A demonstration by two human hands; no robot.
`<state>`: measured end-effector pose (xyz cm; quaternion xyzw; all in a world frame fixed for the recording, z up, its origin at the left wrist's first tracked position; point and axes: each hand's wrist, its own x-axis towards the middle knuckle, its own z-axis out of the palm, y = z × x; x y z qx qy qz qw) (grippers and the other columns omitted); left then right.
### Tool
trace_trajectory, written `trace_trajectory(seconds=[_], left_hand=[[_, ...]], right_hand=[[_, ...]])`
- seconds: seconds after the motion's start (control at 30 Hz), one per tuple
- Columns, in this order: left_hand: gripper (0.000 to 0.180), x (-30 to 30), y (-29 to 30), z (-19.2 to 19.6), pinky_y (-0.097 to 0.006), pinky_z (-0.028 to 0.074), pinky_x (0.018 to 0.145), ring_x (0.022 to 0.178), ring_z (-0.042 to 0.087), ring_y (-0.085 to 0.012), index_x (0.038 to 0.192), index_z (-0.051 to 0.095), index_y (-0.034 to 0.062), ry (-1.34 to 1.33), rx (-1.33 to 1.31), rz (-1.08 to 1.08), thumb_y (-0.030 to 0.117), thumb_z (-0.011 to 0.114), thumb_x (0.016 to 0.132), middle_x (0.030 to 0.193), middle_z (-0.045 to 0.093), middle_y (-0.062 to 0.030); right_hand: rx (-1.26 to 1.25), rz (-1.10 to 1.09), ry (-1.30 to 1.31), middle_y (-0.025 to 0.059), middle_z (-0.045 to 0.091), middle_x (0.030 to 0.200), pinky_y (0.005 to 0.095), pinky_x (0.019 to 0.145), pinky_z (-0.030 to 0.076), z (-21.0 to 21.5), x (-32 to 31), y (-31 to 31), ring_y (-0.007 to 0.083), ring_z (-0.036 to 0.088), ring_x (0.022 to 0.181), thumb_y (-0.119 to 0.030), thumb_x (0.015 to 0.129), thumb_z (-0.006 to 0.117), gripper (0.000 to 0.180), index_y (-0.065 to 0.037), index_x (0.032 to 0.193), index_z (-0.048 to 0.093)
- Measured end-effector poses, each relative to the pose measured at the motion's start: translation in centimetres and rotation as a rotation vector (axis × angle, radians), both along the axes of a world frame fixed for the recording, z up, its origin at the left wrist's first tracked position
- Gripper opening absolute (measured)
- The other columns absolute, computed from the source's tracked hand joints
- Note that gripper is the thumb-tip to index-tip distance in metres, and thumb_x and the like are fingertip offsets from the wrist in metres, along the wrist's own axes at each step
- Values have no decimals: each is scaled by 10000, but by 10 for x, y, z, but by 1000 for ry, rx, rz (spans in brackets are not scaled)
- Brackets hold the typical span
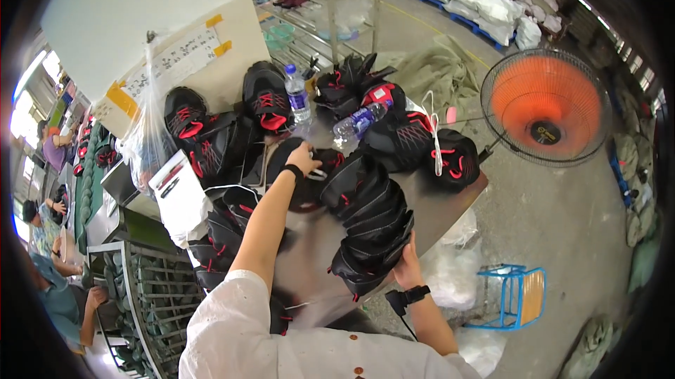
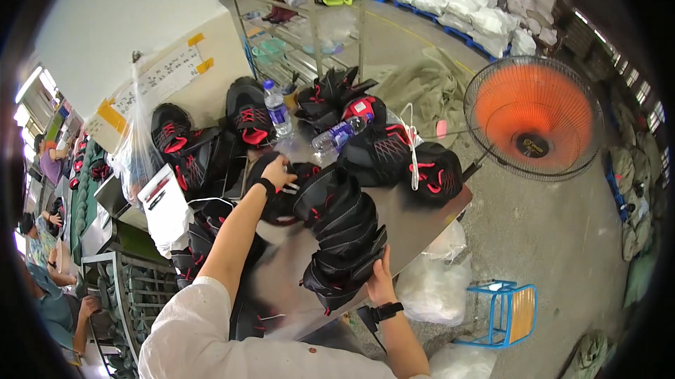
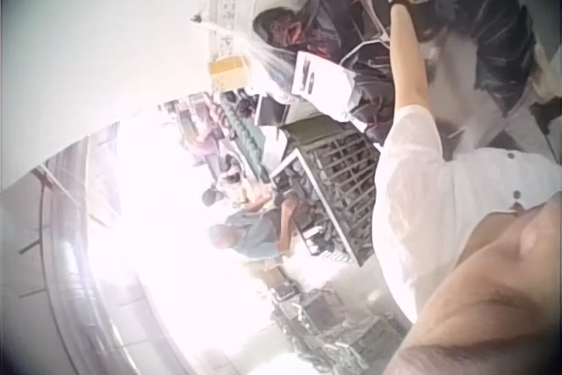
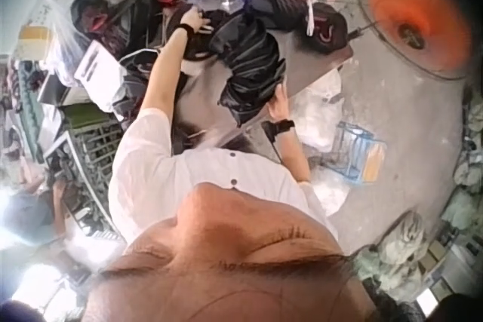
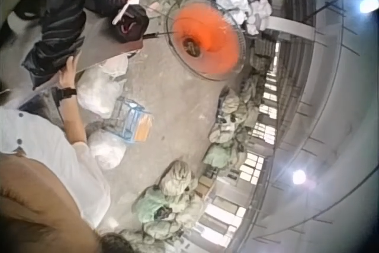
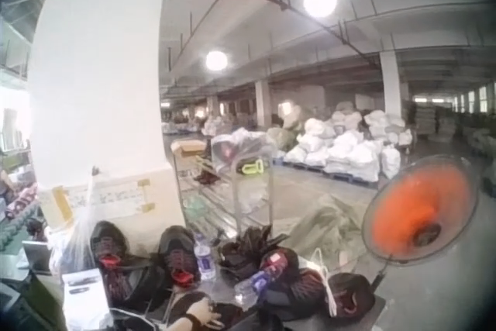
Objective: Sorting and packaging finished shoe components into bags and containers in a factory setting.
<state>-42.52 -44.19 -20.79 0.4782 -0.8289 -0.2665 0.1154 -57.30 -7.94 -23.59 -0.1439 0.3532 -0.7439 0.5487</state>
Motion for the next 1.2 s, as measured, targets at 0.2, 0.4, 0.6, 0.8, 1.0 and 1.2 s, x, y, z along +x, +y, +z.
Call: trace_trajectory(seconds=[0.2,0.4,0.6,0.8,1.0,1.2], left_hand=[[438,-29,-39,-27,-409,465,782,955,573,-304,1126,543,117,-496,35,-272,385,311,870,1046,586,-193],[524,-56,21,6,-364,493,686,844,602,-300,1257,454,152,-129,814,33,495,374,870,894,568,-190],[445,-27,41,-8,-412,474,776,887,591,-356,1112,549,97,-391,-19,-31,339,570,739,950,600,-199],[248,26,76,31,-386,519,691,768,639,-296,835,665,64,-932,-130,-290,233,638,655,816,653,-138],[242,36,45,27,-406,480,657,785,623,-307,970,608,87,-401,-86,-184,104,560,733,810,631,-190],[420,10,3,-17,-377,477,658,739,610,-328,1137,516,57,-140,51,-182,80,575,722,799,620,-221]], right_hand=[[12,12,67,52,276,1403,349,1042,243,-26,-12,-21,197,277,1270,-471,826,530,762,-88,1388,185],[12,-41,-37,67,401,1323,371,1009,310,-45,-17,-14,220,394,1191,-485,833,511,665,-78,1323,316],[78,-28,-39,81,432,1304,387,1001,324,-56,-21,-13,235,413,1180,-501,851,462,640,-63,1305,351],[70,69,-120,84,431,1306,398,1000,331,-58,-26,-24,239,420,1181,-524,852,434,661,-46,1301,354],[60,123,-112,88,423,1311,403,1006,329,-53,-30,-18,244,408,1193,-521,858,420,657,-47,1305,344],[59,113,-167,89,411,1321,395,1014,314,-53,-24,-14,248,392,1206,-515,857,433,648,-60,1309,345]])
